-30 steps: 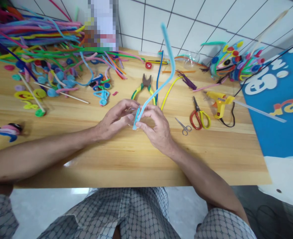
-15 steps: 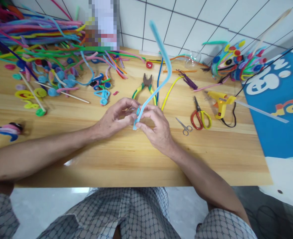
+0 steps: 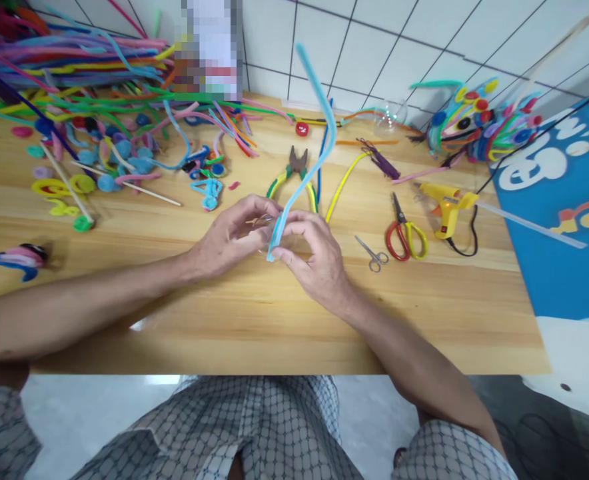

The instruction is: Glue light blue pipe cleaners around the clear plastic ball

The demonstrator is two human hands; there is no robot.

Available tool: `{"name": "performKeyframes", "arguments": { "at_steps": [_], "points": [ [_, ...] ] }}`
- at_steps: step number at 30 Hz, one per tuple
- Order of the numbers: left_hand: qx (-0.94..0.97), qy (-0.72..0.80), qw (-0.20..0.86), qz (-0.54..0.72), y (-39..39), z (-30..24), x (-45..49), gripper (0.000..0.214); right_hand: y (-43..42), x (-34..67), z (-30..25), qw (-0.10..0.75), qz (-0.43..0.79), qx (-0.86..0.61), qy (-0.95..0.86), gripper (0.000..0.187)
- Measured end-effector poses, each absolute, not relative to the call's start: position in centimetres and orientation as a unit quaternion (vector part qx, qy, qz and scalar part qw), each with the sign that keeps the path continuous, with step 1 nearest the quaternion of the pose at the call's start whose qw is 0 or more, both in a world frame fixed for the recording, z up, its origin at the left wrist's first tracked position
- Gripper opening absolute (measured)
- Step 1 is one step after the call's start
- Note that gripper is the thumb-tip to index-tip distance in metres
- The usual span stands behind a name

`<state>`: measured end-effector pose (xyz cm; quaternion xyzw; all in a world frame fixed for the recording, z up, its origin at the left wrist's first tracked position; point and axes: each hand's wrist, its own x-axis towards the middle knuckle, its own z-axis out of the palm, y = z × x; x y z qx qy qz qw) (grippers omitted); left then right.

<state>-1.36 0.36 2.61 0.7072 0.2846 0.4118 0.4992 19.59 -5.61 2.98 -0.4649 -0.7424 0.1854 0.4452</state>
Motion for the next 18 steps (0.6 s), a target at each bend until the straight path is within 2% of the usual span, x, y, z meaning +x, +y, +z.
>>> {"name": "performKeyframes", "arguments": {
  "at_steps": [12, 18],
  "points": [
    [0.686, 0.315, 0.525, 0.393, 0.1, 3.9, -1.1, 0.018, -5.7, 19.4, 3.1, 0.458, 0.174, -0.437, -0.755, 0.022],
    [0.704, 0.316, 0.505, 0.387, 0.0, 3.8, -1.3, 0.018, -5.7, 19.6, 3.0, 0.457, 0.178, -0.434, -0.755, 0.021]
  ]
}}
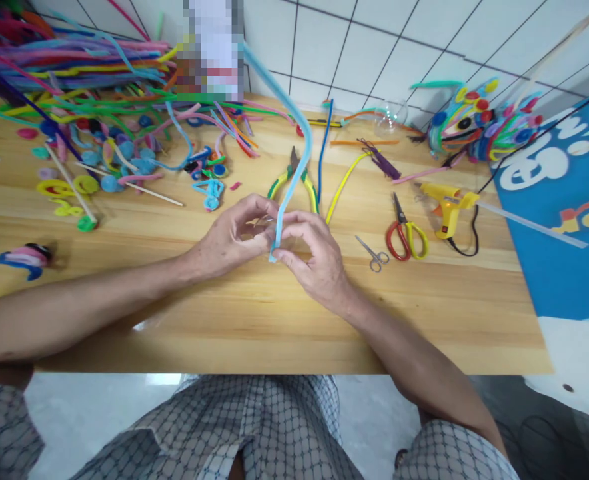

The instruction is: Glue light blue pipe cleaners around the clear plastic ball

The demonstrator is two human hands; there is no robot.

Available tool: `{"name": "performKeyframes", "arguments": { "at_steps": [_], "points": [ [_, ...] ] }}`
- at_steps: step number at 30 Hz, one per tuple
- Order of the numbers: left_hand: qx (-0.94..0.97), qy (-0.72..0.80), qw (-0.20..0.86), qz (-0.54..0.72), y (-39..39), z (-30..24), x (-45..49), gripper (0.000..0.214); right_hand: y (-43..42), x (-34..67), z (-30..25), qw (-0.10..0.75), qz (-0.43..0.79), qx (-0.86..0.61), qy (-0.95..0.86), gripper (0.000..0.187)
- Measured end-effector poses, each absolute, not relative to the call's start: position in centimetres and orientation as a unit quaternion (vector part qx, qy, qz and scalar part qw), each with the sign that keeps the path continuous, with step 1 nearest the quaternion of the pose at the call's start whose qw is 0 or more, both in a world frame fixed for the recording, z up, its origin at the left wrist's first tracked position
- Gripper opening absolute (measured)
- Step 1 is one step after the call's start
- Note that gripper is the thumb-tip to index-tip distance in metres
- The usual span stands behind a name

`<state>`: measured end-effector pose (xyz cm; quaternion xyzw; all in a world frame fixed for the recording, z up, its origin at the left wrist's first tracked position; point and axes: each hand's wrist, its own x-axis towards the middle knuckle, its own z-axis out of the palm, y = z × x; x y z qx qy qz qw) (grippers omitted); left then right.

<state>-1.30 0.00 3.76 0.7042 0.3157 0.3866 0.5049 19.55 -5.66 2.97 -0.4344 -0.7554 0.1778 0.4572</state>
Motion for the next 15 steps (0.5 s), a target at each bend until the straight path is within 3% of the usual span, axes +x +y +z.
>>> {"name": "performKeyframes", "arguments": {
  "at_steps": [15],
  "points": [
    [0.692, 0.302, 0.519, 0.400, 0.05, 2.97, -1.25, 0.019, -5.48, 19.76, 3.14, 0.447, 0.195, -0.442, -0.752, 0.018]
  ]
}}
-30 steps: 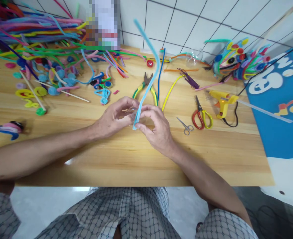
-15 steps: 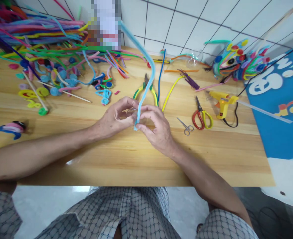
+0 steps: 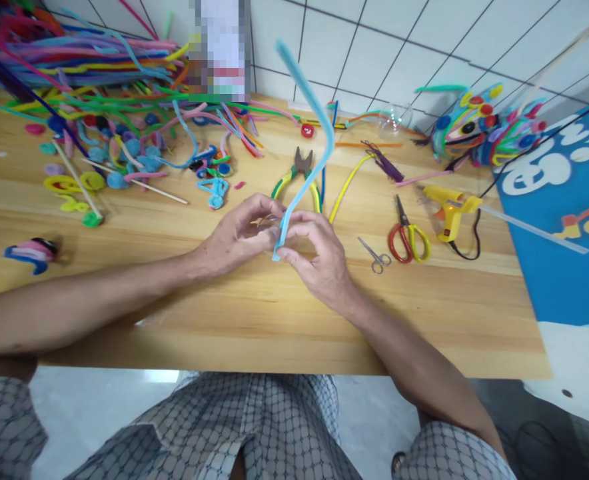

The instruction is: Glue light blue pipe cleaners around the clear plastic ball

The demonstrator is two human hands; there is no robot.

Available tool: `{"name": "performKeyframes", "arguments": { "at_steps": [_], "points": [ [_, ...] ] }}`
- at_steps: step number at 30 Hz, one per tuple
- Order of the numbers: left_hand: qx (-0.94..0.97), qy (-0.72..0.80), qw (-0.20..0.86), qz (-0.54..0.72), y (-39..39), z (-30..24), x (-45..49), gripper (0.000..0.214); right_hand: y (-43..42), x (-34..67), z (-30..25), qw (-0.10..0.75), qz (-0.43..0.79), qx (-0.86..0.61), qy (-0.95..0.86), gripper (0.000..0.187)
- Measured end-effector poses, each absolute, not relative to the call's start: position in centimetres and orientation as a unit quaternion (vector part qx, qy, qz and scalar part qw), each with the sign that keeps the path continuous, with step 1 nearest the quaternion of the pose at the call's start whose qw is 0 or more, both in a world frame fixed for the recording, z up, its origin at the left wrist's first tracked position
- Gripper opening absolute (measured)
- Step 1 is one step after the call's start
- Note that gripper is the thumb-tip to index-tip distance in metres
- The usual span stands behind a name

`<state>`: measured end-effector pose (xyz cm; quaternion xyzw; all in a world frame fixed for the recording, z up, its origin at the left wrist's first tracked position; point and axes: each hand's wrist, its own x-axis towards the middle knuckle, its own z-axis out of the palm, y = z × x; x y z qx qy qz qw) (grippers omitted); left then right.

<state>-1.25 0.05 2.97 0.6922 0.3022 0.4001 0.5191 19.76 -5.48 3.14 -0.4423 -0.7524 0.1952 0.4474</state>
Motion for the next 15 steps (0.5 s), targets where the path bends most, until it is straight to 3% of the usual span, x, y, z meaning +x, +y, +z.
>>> {"name": "performKeyframes", "arguments": {
  "at_steps": [4, 10, 15],
  "points": [
    [0.699, 0.282, 0.519, 0.404, 0.16, 2.85, -1.50, 0.016, -5.48, 19.67, 3.03, 0.456, 0.197, -0.445, -0.745, 0.018],
    [0.744, 0.268, 0.473, 0.389, 0.13, 2.28, -1.92, 0.032, -5.49, 19.80, 2.81, 0.459, 0.208, -0.459, -0.731, 0.017],
    [0.743, 0.273, 0.470, 0.392, 0.04, 2.27, -1.77, 0.033, -5.45, 19.93, 2.97, 0.450, 0.216, -0.468, -0.729, 0.017]
  ]
}}
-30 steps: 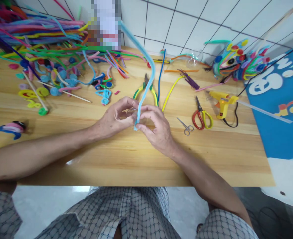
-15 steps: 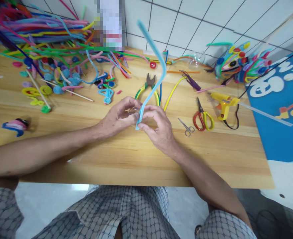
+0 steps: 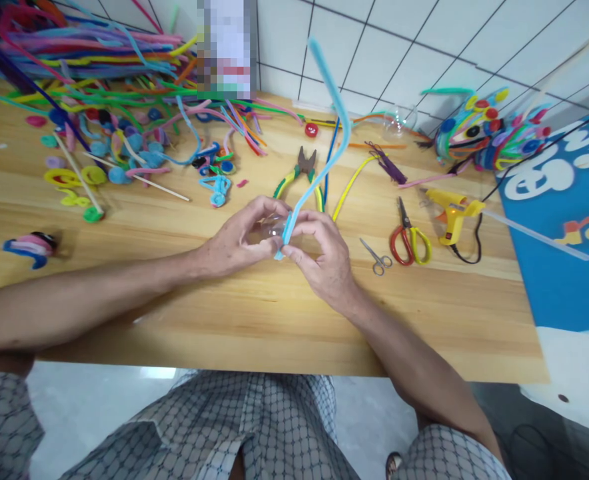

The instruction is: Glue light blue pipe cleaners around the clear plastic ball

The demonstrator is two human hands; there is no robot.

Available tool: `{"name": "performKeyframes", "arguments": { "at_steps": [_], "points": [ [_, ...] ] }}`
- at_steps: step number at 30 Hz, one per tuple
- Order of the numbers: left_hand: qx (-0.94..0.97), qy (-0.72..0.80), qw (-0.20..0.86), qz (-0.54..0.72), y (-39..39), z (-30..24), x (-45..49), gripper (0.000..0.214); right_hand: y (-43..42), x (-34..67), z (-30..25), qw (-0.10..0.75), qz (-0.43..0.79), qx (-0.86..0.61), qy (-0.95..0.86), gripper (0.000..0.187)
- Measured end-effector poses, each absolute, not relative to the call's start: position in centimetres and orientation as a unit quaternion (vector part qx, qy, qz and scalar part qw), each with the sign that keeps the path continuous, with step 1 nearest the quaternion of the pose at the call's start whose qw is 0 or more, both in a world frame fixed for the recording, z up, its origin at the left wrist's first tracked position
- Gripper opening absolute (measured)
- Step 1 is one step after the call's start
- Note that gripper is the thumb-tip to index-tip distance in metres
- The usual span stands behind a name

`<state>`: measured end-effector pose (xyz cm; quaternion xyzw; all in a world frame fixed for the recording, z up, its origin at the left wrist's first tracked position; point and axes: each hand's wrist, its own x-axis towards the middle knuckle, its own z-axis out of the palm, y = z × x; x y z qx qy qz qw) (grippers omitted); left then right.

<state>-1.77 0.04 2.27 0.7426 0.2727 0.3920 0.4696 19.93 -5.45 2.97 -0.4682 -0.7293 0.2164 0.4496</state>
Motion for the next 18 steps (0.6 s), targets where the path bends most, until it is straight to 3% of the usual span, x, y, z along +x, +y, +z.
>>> {"name": "performKeyframes", "arguments": {
  "at_steps": [6, 12, 18],
  "points": [
    [0.746, 0.261, 0.474, 0.387, 0.1, 1.9, -1.9, 0.032, -5.4, 19.8, 2.5, 0.468, 0.230, -0.460, -0.719, 0.019],
    [0.769, 0.221, 0.461, 0.385, 0.3, 1.0, -1.7, 0.059, -5.2, 20.0, 1.5, 0.485, 0.291, -0.474, -0.675, 0.032],
    [0.773, 0.218, 0.455, 0.384, 0.2, 0.9, -1.5, 0.057, -4.8, 20.1, 2.4, 0.480, 0.359, -0.482, -0.639, 0.031]
  ]
}}
